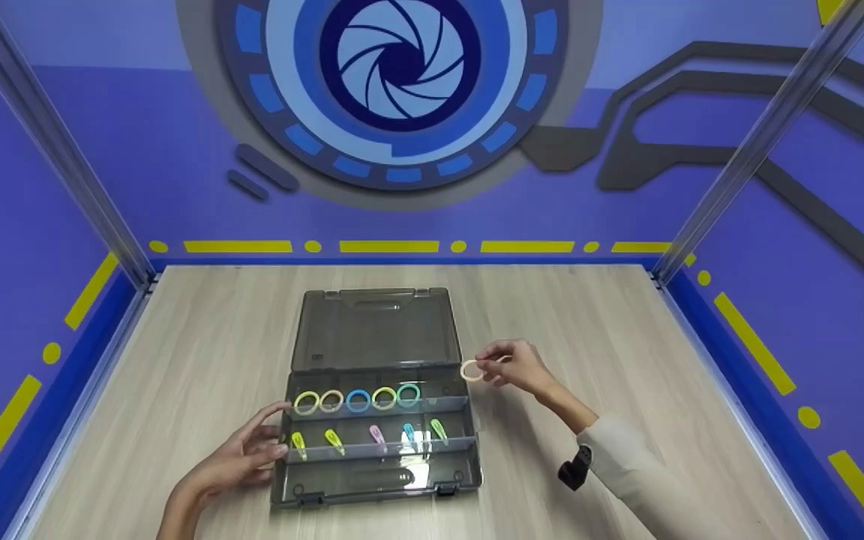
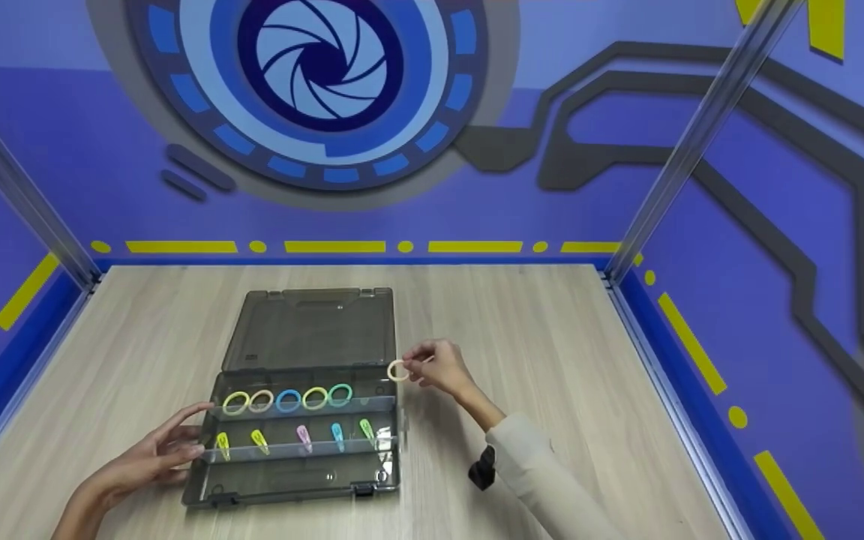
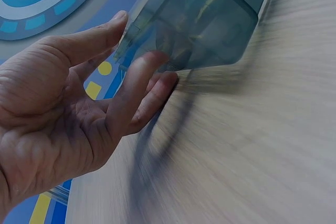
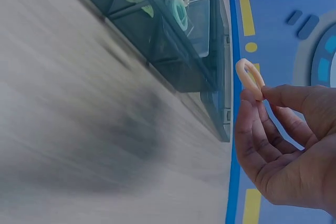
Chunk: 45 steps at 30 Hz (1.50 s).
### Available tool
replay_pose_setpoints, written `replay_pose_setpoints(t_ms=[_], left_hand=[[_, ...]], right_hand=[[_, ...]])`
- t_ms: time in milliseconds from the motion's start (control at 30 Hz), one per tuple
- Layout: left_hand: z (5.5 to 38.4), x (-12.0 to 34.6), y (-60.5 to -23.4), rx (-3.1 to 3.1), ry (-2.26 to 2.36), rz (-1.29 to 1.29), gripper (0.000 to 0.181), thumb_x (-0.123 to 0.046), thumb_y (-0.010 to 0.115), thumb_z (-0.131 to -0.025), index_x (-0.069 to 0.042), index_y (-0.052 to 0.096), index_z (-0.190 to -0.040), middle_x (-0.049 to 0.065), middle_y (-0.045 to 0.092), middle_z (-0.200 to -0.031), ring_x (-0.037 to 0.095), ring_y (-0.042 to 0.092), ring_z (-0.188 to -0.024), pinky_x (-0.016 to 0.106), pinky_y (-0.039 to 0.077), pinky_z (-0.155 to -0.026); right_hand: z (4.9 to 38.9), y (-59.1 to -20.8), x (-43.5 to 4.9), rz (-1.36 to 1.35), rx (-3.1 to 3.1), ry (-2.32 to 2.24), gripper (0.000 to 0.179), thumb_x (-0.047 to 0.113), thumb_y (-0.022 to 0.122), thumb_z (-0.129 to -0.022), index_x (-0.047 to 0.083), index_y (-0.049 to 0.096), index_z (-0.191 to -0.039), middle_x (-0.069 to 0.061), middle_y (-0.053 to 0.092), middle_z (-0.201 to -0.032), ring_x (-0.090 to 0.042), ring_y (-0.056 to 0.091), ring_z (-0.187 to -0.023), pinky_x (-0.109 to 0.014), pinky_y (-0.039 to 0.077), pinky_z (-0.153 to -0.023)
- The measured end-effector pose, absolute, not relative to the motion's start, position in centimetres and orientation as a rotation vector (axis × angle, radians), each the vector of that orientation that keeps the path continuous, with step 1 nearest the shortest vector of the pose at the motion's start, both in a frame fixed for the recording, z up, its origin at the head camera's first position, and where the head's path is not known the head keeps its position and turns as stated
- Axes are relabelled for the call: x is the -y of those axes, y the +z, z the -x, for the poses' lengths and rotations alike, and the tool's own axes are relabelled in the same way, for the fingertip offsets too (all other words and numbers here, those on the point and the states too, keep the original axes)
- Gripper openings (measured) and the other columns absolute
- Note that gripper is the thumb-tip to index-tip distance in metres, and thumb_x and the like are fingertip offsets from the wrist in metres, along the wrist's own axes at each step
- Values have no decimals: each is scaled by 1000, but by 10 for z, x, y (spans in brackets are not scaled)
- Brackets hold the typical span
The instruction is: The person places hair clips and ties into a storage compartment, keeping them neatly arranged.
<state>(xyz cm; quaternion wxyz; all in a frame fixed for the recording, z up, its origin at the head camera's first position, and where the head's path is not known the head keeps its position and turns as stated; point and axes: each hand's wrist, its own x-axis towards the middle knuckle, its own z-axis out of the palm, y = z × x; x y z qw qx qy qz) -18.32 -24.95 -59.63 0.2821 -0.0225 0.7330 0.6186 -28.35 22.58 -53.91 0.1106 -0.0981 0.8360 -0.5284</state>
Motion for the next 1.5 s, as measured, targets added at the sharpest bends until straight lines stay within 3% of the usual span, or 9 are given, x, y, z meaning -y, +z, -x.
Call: replay_pose_setpoints(t_ms=[200,467,667,833,1067,1233,1500], left_hand=[[183,249,-596,-1970,1654,69,81,-30,69,-99,-21,19,-163,30,33,-152,23,56,-111,32,54,-79],[183,250,-598,-1965,1657,60,81,-30,69,-99,-22,19,-163,30,33,-152,23,56,-111,33,55,-80],[182,250,-599,-1969,1652,66,81,-31,69,-99,-22,20,-163,31,33,-153,25,56,-114,34,55,-82],[182,251,-599,-1961,1665,50,81,-29,69,-99,-22,20,-163,30,33,-153,23,55,-113,33,55,-81],[184,252,-599,-1939,1697,-5,79,-27,66,-101,-21,18,-163,30,34,-150,18,54,-101,26,53,-73],[183,253,-599,-1940,1696,-13,79,-26,67,-100,-20,19,-163,30,34,-150,18,55,-102,27,52,-73],[182,252,-598,-1959,1684,-20,80,-25,68,-100,-20,19,-163,33,31,-153,23,56,-109,32,54,-79]], right_hand=[[287,-543,-213,299,-2453,-1554,14,2,71,-94,-9,73,-103,-31,73,-96,-19,75,-73,-29,61,-63],[287,-554,-193,317,-2440,-1564,11,-4,70,-91,-11,72,-99,-28,74,-90,-36,76,-74,-37,62,-62],[285,-558,-177,322,-2410,-1578,8,-8,69,-89,-12,70,-96,-25,74,-86,-26,74,-69,-31,61,-59],[284,-563,-168,392,-2449,-1540,8,-10,69,-88,-15,70,-94,-29,73,-85,-28,75,-68,-29,60,-59],[282,-566,-161,547,-2732,-1290,7,-12,69,-82,-9,74,-85,-19,75,-77,-25,73,-63,-16,49,-53],[279,-567,-155,609,-2882,-1094,6,-8,73,-80,-4,76,-83,-13,75,-74,-18,69,-63,-21,50,-54],[280,-574,-151,636,-2976,-915,5,-2,75,-79,1,78,-82,-9,76,-73,-16,69,-63,-29,53,-56]])
